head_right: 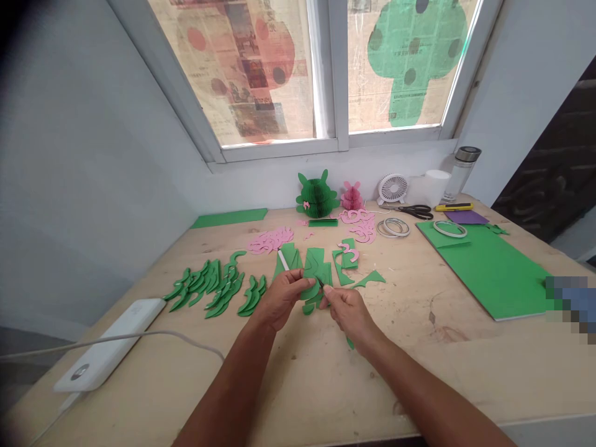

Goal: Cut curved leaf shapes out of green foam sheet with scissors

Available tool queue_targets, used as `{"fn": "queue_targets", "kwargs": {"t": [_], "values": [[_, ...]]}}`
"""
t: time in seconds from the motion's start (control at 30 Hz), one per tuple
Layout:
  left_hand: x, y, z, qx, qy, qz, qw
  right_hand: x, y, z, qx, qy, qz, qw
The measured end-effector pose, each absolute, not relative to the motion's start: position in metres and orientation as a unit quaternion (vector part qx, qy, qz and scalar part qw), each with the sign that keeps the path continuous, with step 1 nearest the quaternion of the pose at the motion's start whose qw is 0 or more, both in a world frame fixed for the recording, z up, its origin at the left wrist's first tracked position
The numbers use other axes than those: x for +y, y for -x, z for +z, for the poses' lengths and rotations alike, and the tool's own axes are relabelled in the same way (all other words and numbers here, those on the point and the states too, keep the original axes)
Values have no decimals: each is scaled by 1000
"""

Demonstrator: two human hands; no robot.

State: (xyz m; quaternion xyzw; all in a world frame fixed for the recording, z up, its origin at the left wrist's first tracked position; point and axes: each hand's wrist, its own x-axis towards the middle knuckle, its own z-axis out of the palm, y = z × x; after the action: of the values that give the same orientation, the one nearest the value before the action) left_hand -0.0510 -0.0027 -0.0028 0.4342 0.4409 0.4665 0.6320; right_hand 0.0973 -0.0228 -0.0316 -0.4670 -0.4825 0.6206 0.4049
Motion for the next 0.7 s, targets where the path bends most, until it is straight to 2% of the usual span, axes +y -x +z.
{"fn": "queue_targets", "kwargs": {"t": [0.7], "values": [[-4,38,-9,440,-377,517,630,-24,-95,-31,-435,478,640,416]]}}
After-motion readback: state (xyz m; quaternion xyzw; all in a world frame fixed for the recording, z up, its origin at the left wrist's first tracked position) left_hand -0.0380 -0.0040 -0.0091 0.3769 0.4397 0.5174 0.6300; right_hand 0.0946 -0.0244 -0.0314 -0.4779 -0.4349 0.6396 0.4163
